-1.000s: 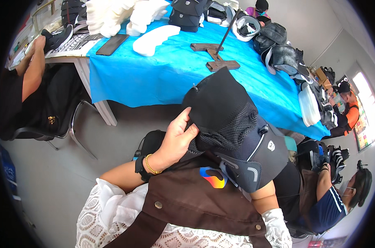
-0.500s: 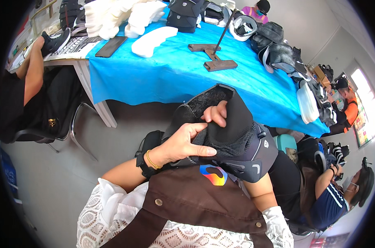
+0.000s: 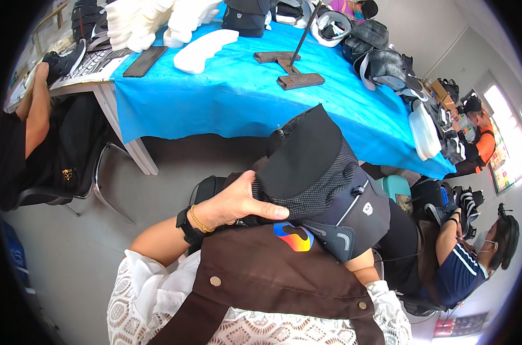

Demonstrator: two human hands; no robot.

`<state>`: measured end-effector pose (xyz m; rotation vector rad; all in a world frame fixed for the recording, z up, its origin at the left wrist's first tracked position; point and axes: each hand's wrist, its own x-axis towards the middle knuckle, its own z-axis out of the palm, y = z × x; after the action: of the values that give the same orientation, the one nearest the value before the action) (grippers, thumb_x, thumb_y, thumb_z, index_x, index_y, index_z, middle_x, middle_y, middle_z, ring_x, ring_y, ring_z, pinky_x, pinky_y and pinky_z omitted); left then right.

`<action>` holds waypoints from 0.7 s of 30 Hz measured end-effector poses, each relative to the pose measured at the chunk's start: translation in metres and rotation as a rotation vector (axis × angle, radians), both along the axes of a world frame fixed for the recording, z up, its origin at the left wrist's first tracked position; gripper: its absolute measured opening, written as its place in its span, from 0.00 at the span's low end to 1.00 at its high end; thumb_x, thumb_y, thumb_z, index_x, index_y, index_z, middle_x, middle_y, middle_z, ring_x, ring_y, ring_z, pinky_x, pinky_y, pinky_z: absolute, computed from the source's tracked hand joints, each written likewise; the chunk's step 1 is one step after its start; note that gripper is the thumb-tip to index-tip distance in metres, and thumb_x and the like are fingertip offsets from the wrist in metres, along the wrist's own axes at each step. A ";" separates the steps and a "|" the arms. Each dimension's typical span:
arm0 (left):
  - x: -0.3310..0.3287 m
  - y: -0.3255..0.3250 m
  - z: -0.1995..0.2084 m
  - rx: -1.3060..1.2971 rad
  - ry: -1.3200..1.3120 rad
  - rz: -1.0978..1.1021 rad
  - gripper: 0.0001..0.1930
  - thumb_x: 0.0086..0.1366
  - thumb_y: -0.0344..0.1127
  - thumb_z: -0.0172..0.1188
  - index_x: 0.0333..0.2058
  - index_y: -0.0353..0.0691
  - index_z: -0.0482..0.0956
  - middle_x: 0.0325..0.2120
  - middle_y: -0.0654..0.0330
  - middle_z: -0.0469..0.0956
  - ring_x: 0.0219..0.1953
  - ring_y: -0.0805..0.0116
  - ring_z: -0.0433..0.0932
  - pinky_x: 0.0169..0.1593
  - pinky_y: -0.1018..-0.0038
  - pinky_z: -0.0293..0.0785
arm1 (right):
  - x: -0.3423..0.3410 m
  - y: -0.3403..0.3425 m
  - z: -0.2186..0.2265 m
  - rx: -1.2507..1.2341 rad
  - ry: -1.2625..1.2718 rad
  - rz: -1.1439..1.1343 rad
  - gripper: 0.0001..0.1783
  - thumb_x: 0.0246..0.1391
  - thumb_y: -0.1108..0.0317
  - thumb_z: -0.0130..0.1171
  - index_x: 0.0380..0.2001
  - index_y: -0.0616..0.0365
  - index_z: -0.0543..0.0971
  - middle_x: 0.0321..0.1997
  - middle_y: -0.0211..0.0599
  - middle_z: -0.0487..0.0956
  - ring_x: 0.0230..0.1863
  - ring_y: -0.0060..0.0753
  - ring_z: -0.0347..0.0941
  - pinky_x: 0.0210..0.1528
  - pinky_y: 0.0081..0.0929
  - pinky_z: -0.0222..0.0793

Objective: Manually assembling foam padding and fabric liners into shoe upper components at a workstation.

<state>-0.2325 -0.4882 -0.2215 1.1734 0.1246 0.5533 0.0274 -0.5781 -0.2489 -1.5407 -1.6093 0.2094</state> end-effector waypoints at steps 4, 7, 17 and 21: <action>-0.011 0.003 -0.002 0.184 0.021 0.225 0.15 0.57 0.29 0.68 0.43 0.30 0.79 0.36 0.63 0.80 0.38 0.79 0.75 0.43 0.79 0.72 | 0.012 -0.022 -0.014 -0.049 0.117 -0.057 0.18 0.54 0.64 0.57 0.45 0.62 0.73 0.41 0.34 0.77 0.45 0.36 0.72 0.53 0.32 0.66; -0.012 0.013 -0.006 0.034 0.065 0.420 0.15 0.61 0.34 0.65 0.42 0.28 0.79 0.34 0.62 0.81 0.33 0.79 0.76 0.38 0.79 0.74 | 0.021 -0.032 -0.036 -0.202 0.454 0.063 0.21 0.53 0.64 0.57 0.49 0.63 0.73 0.44 0.36 0.78 0.47 0.37 0.72 0.56 0.33 0.66; -0.036 0.038 -0.016 0.604 0.274 0.425 0.10 0.55 0.30 0.69 0.32 0.29 0.80 0.27 0.60 0.83 0.28 0.77 0.77 0.34 0.78 0.73 | -0.022 -0.020 0.027 -0.151 1.745 0.535 0.41 0.60 0.39 0.47 0.63 0.62 0.61 0.63 0.50 0.66 0.63 0.49 0.64 0.64 0.51 0.60; -0.032 0.037 -0.022 0.857 0.188 0.513 0.11 0.52 0.30 0.71 0.30 0.29 0.81 0.24 0.54 0.82 0.24 0.70 0.80 0.31 0.77 0.73 | -0.027 -0.020 0.042 -0.241 1.658 0.374 0.48 0.55 0.27 0.40 0.64 0.57 0.61 0.65 0.47 0.64 0.63 0.48 0.63 0.63 0.50 0.61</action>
<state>-0.2649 -0.4517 -0.2437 2.0528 0.3813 0.9982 0.0002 -0.5978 -0.2071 -0.6361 -0.4421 1.4569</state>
